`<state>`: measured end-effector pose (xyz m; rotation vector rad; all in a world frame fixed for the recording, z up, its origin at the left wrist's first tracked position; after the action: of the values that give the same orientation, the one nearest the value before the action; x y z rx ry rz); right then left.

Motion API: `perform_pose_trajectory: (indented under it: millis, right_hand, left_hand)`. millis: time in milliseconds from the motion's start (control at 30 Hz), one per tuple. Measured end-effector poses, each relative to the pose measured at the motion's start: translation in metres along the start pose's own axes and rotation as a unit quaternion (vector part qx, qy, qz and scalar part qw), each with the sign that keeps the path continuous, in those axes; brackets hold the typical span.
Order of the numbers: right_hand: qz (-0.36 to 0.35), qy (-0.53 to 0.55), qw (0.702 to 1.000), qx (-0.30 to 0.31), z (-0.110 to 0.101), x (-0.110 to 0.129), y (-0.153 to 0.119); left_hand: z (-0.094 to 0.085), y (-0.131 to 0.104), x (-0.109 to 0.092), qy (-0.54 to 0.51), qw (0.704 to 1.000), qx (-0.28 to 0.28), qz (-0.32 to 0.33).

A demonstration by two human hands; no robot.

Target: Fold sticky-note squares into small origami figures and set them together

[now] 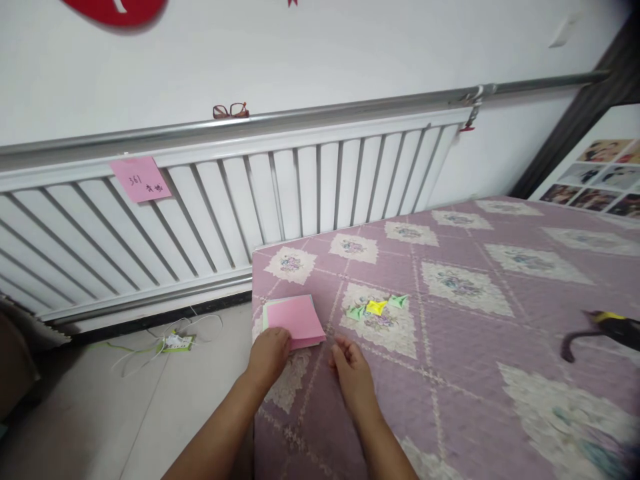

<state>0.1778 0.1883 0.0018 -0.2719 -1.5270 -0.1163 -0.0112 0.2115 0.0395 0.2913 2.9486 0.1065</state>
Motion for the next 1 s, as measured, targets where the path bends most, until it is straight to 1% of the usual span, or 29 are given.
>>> perform_pose_trajectory:
  millis: [133, 233, 333, 400, 467, 500, 533, 567, 633, 667, 700, 733, 767, 833, 867, 933, 1000]
  right_hand:
    - [-0.013, 0.006, 1.000, -0.004, -0.006, -0.002, -0.008]
    - [-0.026, 0.009, 0.999, -0.019, -0.007, -0.004, -0.009]
    - [-0.041, 0.007, 0.998, -0.043, -0.013, -0.007, -0.011]
    - [-0.046, 0.002, 0.997, -0.057, -0.021, -0.009, -0.016]
    - [-0.062, -0.024, 0.996, -0.065, -0.032, -0.011, -0.027]
    - [-0.090, -0.061, 0.992, -0.062, -0.039, -0.011, -0.035]
    - [-0.128, -0.102, 0.985, -0.056, -0.046, -0.010, -0.043]
    - [-0.173, -0.144, 0.974, -0.035, -0.052, -0.009, -0.053]
    - [-0.257, -0.219, 0.941, 0.024, -0.065, -0.008, -0.073]
    - [-0.287, -0.251, 0.923, 0.048, -0.072, -0.008, -0.082]
    - [-0.316, -0.277, 0.904, 0.079, -0.078, -0.008, -0.090]
    - [-0.343, -0.299, 0.883, 0.113, -0.084, -0.009, -0.096]
    - [-0.352, -0.319, 0.870, 0.128, -0.091, -0.010, -0.101]
    - [-0.373, -0.341, 0.854, 0.122, -0.104, -0.011, -0.105]
    - [-0.379, -0.345, 0.851, 0.115, -0.108, -0.012, -0.105]
    - [-0.381, -0.349, 0.850, 0.103, -0.114, -0.014, -0.106]
    - [-0.377, -0.354, 0.849, 0.105, -0.116, -0.017, -0.106]
  left_hand:
    - [-0.007, 0.003, 0.002, -0.010, 0.999, -0.014, -0.037]
    - [-0.017, -0.001, 0.001, -0.017, 0.998, -0.034, -0.052]
    - [-0.029, -0.017, -0.006, -0.036, 0.996, -0.076, -0.036]
    - [-0.031, -0.036, -0.014, -0.068, 0.993, -0.093, -0.009]
    - [-0.022, -0.061, -0.025, -0.098, 0.992, -0.075, 0.027]
    - [-0.015, -0.075, -0.030, -0.116, 0.990, -0.071, 0.039]
    - [-0.006, -0.090, -0.036, -0.141, 0.986, -0.061, 0.065]
    - [0.003, -0.105, -0.041, -0.165, 0.981, -0.072, 0.077]
    - [0.022, -0.132, -0.050, -0.178, 0.978, -0.077, 0.081]
    - [0.026, -0.143, -0.055, -0.191, 0.971, -0.109, 0.098]
    - [0.028, -0.152, -0.060, -0.206, 0.961, -0.130, 0.128]
    - [0.029, -0.158, -0.065, -0.224, 0.951, -0.131, 0.167]
    - [0.028, -0.159, -0.067, -0.238, 0.944, -0.124, 0.194]
    - [0.017, -0.150, -0.062, -0.255, 0.934, -0.152, 0.197]
    - [0.010, -0.140, -0.055, -0.249, 0.936, -0.174, 0.178]
    - [0.000, -0.111, -0.035, -0.231, 0.945, -0.202, 0.115]
    - [-0.004, -0.079, -0.011, -0.230, 0.943, -0.233, 0.060]
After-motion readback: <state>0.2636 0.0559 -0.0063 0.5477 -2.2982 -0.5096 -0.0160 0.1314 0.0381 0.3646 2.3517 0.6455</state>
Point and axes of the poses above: each hand's wrist, its own y-axis towards the middle knuckle, its own z-axis out of the palm, x = y × z, the point moved 4 cm from there along y, towards the middle knuckle, and after that the axes turned 2 degrees about -x, right-handed, at the moved point
